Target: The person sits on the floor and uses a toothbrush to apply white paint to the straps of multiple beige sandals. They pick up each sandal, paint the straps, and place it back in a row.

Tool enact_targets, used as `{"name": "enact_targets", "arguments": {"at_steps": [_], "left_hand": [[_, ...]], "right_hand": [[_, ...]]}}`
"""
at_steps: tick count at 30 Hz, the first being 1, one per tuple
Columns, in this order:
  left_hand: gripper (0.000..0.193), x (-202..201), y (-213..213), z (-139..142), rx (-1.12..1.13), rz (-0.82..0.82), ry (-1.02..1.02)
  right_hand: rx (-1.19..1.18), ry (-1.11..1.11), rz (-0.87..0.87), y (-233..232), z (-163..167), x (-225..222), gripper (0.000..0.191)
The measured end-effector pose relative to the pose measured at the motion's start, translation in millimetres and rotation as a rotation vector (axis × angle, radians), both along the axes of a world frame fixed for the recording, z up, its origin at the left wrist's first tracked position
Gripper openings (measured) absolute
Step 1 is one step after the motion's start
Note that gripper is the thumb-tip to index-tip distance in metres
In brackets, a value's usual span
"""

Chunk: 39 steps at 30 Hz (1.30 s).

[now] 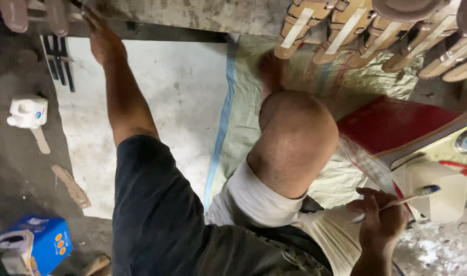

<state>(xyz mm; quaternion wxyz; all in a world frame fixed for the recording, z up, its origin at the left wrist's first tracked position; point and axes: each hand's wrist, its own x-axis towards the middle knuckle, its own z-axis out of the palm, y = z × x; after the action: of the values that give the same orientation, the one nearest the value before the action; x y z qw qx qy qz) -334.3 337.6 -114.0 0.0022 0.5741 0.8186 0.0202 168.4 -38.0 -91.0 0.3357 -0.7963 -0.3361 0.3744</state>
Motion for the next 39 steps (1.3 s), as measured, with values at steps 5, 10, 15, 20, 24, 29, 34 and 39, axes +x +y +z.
{"name": "enact_targets", "arguments": {"at_steps": [5, 10, 15, 20, 24, 29, 34, 39], "left_hand": [[0.053, -21.8, -11.8, -6.8, 0.225, 0.139, -0.010], [0.033, -33.5, -81.7, -7.0, 0.437, -0.103, -0.928], [0.031, -1.5, -194.7, 4.9, 0.132, -0.029, -1.283], [0.031, 63.8, -274.6, 25.5, 0.154, -0.162, -1.808], [0.022, 148.9, -310.7, 44.8, -0.114, -0.349, -1.910], [0.017, 267.5, -360.2, 39.4, -0.515, -0.514, -2.224], [0.027, 313.2, -411.4, 25.6, -0.788, -0.617, -2.184], [0.051, 324.4, -408.3, 37.4, -0.822, -0.616, -2.316]], "right_hand": [[-0.186, 0.080, -0.116, 14.9, 5.3, -14.2, 0.018], [0.007, 0.116, -0.004, 0.3, 9.7, -25.6, 0.007], [0.255, 0.345, 0.047, -20.0, 14.4, -47.5, 0.018], [0.365, 0.467, 0.186, -42.6, 30.7, -62.8, 0.022], [0.804, 0.084, 0.368, -63.3, 44.8, -69.9, 0.030], [0.968, 0.039, -0.294, -107.4, 52.6, -70.2, 0.035], [0.963, 0.170, -0.316, -150.7, 57.0, -34.6, 0.043], [0.834, 0.224, -0.278, -176.7, 62.8, -25.0, 0.044]]}}
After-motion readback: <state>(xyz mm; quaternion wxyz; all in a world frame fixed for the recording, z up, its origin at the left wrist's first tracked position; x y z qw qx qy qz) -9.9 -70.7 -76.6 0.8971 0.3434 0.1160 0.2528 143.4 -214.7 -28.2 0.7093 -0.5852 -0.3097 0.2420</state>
